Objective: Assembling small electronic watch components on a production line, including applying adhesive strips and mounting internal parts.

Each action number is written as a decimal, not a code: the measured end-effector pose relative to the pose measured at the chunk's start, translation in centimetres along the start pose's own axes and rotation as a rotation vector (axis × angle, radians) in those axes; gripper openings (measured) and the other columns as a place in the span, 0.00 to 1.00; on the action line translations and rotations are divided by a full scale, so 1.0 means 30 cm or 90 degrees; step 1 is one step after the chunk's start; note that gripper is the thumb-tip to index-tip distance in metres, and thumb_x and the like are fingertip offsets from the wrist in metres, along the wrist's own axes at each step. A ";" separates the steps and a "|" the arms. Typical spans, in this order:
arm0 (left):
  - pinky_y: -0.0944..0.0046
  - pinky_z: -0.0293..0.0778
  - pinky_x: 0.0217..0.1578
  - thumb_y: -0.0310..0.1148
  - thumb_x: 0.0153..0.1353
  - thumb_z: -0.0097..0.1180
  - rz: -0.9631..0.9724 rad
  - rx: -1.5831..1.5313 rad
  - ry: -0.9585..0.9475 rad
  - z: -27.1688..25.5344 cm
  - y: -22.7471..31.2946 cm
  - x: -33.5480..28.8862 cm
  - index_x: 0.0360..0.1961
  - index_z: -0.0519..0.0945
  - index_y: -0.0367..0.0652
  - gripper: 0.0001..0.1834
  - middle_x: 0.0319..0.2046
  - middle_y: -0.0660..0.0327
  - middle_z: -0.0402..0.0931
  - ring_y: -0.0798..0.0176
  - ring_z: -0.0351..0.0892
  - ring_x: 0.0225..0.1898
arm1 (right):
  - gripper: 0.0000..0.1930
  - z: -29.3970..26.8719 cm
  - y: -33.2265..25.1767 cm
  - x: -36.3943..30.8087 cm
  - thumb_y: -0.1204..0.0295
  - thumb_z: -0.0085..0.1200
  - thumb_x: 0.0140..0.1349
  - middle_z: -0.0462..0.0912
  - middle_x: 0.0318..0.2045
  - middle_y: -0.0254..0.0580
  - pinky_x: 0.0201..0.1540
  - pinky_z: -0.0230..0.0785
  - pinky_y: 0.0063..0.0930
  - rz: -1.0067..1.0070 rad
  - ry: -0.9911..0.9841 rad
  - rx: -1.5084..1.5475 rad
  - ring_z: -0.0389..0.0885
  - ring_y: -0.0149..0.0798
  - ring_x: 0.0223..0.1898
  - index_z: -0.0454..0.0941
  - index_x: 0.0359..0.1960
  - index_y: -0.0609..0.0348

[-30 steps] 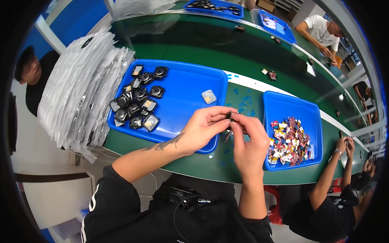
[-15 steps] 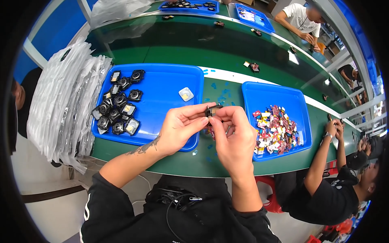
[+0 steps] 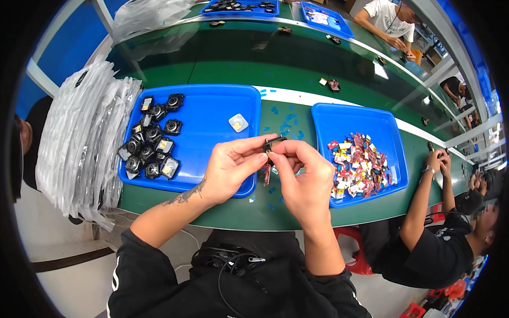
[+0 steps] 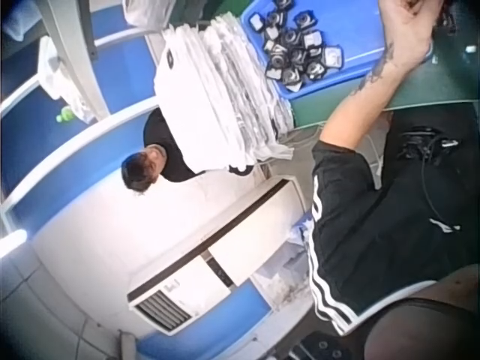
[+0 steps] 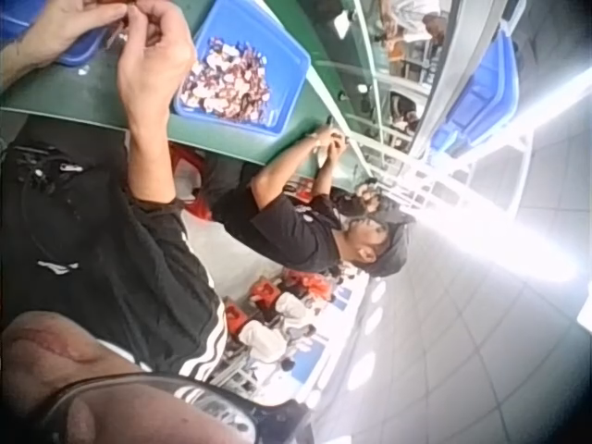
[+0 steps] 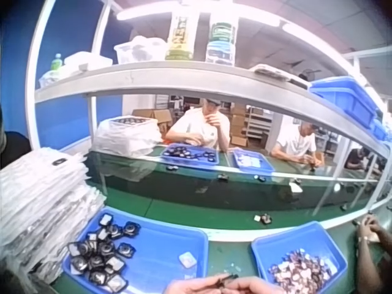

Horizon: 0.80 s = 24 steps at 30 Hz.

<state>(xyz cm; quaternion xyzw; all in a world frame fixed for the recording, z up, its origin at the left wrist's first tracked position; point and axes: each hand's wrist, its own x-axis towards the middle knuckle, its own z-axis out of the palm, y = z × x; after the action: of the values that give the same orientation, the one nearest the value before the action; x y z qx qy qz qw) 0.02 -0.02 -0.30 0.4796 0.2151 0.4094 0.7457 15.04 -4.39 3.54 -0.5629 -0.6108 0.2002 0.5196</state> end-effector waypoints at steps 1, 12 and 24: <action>0.66 0.74 0.53 0.22 0.66 0.50 0.000 0.001 0.000 -0.001 -0.004 0.000 0.61 0.70 0.31 0.21 0.52 0.53 0.76 0.66 0.75 0.53 | 0.04 0.001 -0.001 -0.002 0.83 0.61 0.55 0.82 0.26 0.39 0.26 0.68 0.19 0.011 0.001 0.014 0.75 0.24 0.22 0.80 0.33 0.68; 0.65 0.73 0.54 0.20 0.66 0.49 0.040 0.073 -0.020 0.007 0.001 -0.015 0.60 0.70 0.30 0.21 0.52 0.52 0.76 0.65 0.76 0.53 | 0.08 -0.030 -0.036 0.011 0.80 0.64 0.52 0.77 0.21 0.33 0.24 0.61 0.18 0.027 -0.036 -0.082 0.68 0.22 0.20 0.74 0.26 0.63; 0.64 0.74 0.53 0.22 0.67 0.47 0.118 0.037 0.076 0.017 -0.016 0.003 0.60 0.68 0.32 0.20 0.53 0.52 0.75 0.63 0.76 0.53 | 0.16 -0.052 0.003 -0.040 0.80 0.65 0.51 0.77 0.37 0.36 0.41 0.77 0.23 0.097 -0.042 0.182 0.78 0.27 0.37 0.75 0.41 0.63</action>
<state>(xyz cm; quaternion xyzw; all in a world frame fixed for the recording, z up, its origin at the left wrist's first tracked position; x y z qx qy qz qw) 0.63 -0.31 -0.50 0.4940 0.2256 0.4977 0.6763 16.21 -5.96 3.56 -0.5209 -0.5486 0.3424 0.5572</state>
